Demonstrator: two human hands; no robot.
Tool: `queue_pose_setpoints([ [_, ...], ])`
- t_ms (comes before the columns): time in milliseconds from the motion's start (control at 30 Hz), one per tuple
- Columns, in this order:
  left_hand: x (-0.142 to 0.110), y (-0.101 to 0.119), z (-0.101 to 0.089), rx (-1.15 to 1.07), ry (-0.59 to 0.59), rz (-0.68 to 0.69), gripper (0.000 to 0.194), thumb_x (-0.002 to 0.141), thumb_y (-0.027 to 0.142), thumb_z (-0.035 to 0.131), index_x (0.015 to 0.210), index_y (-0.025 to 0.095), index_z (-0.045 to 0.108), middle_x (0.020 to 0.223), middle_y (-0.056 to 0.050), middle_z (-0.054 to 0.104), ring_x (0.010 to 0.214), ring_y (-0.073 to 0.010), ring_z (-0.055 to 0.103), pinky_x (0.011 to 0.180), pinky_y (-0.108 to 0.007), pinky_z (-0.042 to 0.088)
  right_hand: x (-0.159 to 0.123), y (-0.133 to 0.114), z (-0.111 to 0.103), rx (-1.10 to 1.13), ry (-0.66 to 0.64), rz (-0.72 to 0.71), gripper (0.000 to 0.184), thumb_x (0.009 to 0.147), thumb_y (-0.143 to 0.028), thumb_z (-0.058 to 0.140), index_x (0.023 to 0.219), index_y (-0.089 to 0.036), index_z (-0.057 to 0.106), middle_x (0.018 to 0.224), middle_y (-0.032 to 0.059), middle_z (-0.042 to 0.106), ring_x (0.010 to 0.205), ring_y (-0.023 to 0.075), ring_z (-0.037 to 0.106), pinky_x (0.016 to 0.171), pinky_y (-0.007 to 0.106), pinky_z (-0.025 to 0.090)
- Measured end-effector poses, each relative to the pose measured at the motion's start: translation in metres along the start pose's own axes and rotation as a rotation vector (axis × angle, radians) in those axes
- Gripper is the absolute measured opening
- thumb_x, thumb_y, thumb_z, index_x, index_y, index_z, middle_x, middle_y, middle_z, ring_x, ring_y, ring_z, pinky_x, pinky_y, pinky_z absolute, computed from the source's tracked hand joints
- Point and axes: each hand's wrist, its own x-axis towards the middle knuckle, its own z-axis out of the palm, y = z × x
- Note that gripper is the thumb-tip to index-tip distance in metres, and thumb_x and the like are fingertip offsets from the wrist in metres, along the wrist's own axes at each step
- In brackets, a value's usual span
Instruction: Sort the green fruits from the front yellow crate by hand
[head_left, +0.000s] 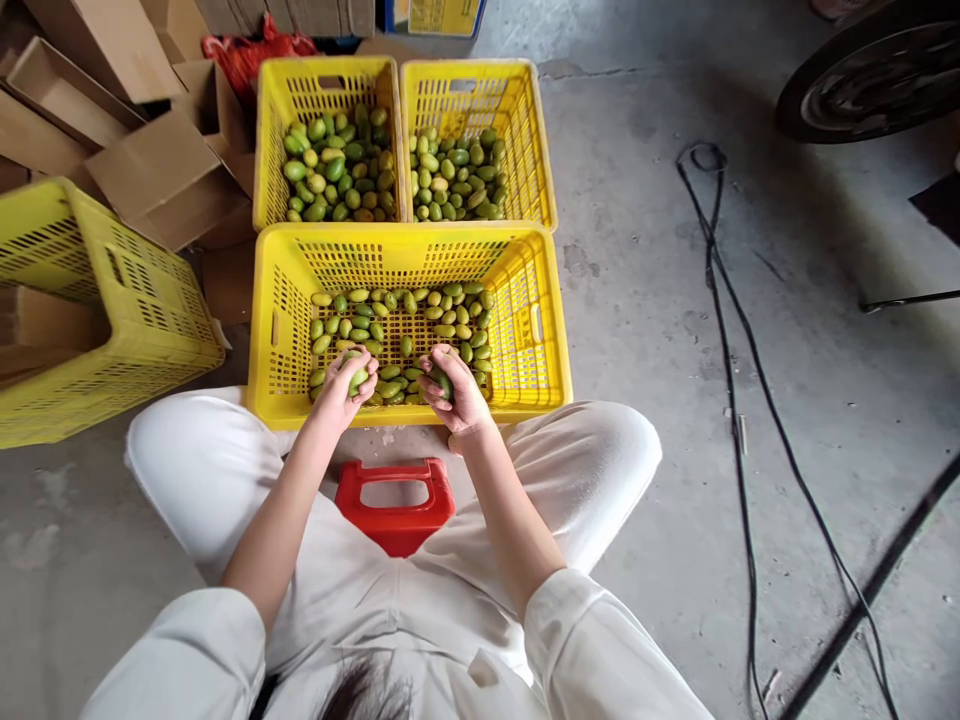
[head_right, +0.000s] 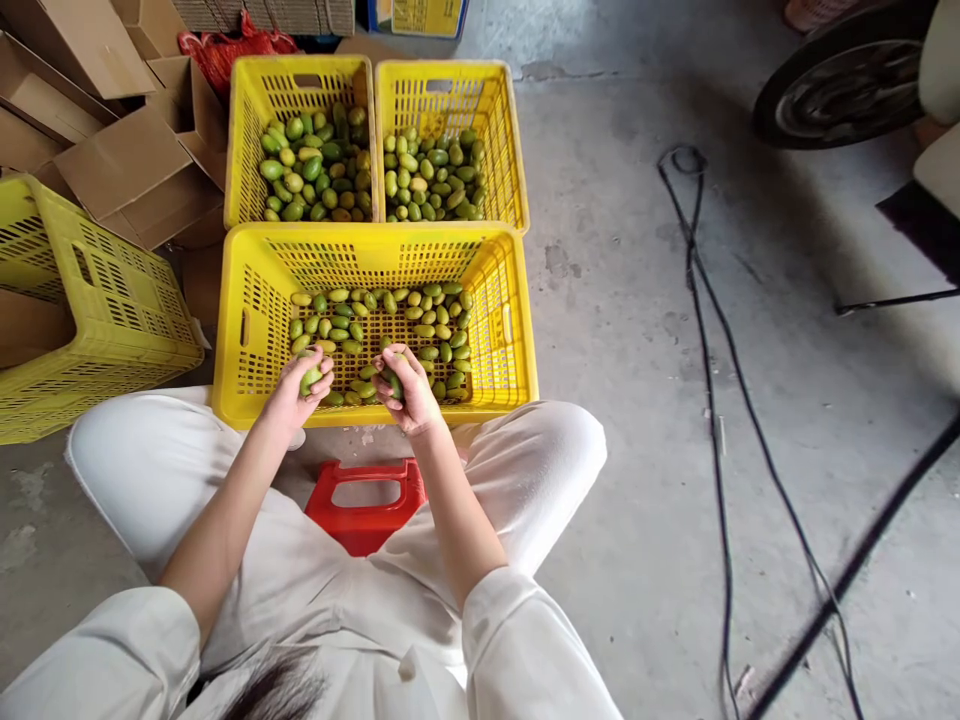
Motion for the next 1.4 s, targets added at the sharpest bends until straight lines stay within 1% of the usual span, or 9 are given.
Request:
queue_pose_setpoints([
  [167, 0.001, 0.009, 0.000, -0.112, 0.052, 0.025, 0.021, 0.087, 0.035, 0.069, 0.101, 0.020, 0.068, 0.094, -0.006, 0.075, 0.078, -0.0159, 0.073, 0.062, -0.023, 0.056, 0.000, -0.008, 0.003, 0.124, 0.051, -0.050, 0.017, 0.090, -0.036, 0.071, 0.098, -0.025, 0.061, 0.091, -0.0001, 0.070, 0.071, 0.0120, 0.065, 0.049, 0.018, 0.052],
  [300, 0.000, 0.009, 0.000, -0.096, 0.057, 0.060, 0.025, 0.087, 0.028, 0.071, 0.111, 0.022, 0.069, 0.105, -0.008, 0.077, 0.097, -0.0198, 0.076, 0.079, -0.028, 0.062, 0.000, -0.013, 0.004, 0.157, 0.054, -0.052, 0.017, 0.091, -0.027, 0.062, 0.108, -0.025, 0.064, 0.106, 0.0045, 0.075, 0.096, 0.0203, 0.073, 0.071, 0.035, 0.065],
  [467, -0.001, 0.007, 0.000, -0.077, 0.006, 0.079, 0.025, 0.073, 0.015, 0.085, 0.081, 0.019, 0.062, 0.071, 0.004, 0.059, 0.046, -0.0020, 0.047, 0.039, -0.013, 0.034, 0.001, -0.010, -0.001, 0.170, 0.005, -0.047, 0.022, 0.085, -0.020, 0.075, 0.097, -0.026, 0.058, 0.086, -0.0033, 0.067, 0.062, 0.0079, 0.059, 0.045, 0.013, 0.048],
  [633, -0.001, 0.006, 0.001, -0.050, 0.004, 0.050, 0.030, 0.069, 0.016, 0.087, 0.074, 0.018, 0.058, 0.062, 0.007, 0.050, 0.040, -0.0007, 0.037, 0.034, -0.013, 0.024, -0.003, -0.006, -0.003, 0.022, -0.116, 0.014, 0.040, 0.073, -0.020, 0.089, 0.090, -0.024, 0.053, 0.075, -0.0082, 0.056, 0.045, 0.0007, 0.031, 0.033, 0.009, 0.014],
  [733, -0.001, 0.008, 0.003, -0.081, 0.008, 0.033, 0.020, 0.081, 0.025, 0.079, 0.076, 0.018, 0.061, 0.065, 0.004, 0.056, 0.044, -0.0037, 0.045, 0.036, -0.014, 0.031, -0.004, -0.007, 0.002, 0.006, -0.074, -0.017, 0.037, 0.078, -0.032, 0.088, 0.090, -0.024, 0.054, 0.075, -0.0067, 0.058, 0.046, 0.0022, 0.036, 0.034, 0.010, 0.019],
  [867, -0.001, 0.010, 0.004, -0.180, 0.032, 0.059, 0.010, 0.091, 0.026, 0.064, 0.096, 0.019, 0.069, 0.087, -0.005, 0.072, 0.073, -0.0130, 0.070, 0.064, -0.022, 0.058, -0.002, -0.012, 0.007, 0.108, -0.020, -0.061, 0.021, 0.091, -0.039, 0.071, 0.104, -0.025, 0.062, 0.094, 0.0006, 0.071, 0.067, 0.0117, 0.062, 0.049, 0.020, 0.051],
  [967, 0.001, 0.007, 0.000, -0.173, 0.031, 0.115, 0.018, 0.089, 0.022, 0.069, 0.106, 0.020, 0.071, 0.097, -0.006, 0.077, 0.086, -0.0154, 0.074, 0.074, -0.025, 0.062, -0.001, -0.014, 0.006, 0.120, -0.033, -0.086, 0.029, 0.088, -0.031, 0.068, 0.116, -0.027, 0.065, 0.105, 0.0014, 0.074, 0.084, 0.0170, 0.069, 0.060, 0.027, 0.060],
  [1267, 0.005, -0.004, -0.003, 0.002, -0.010, 0.043, 0.031, 0.064, 0.010, 0.089, 0.078, 0.017, 0.062, 0.067, 0.006, 0.058, 0.046, -0.0021, 0.048, 0.040, -0.013, 0.031, 0.004, 0.000, -0.007, 0.010, -0.004, 0.038, 0.042, 0.062, -0.016, 0.093, 0.090, -0.021, 0.061, 0.081, -0.0055, 0.063, 0.049, -0.0001, 0.037, 0.035, 0.009, 0.019],
  [1400, 0.006, 0.000, -0.004, -0.103, 0.036, 0.041, 0.021, 0.073, 0.019, 0.084, 0.082, 0.017, 0.065, 0.074, 0.001, 0.066, 0.056, -0.0072, 0.061, 0.047, -0.016, 0.045, 0.005, -0.002, -0.007, 0.045, 0.010, 0.025, 0.035, 0.071, -0.028, 0.091, 0.089, -0.021, 0.061, 0.077, -0.0053, 0.062, 0.045, 0.0007, 0.030, 0.033, 0.011, 0.016],
])
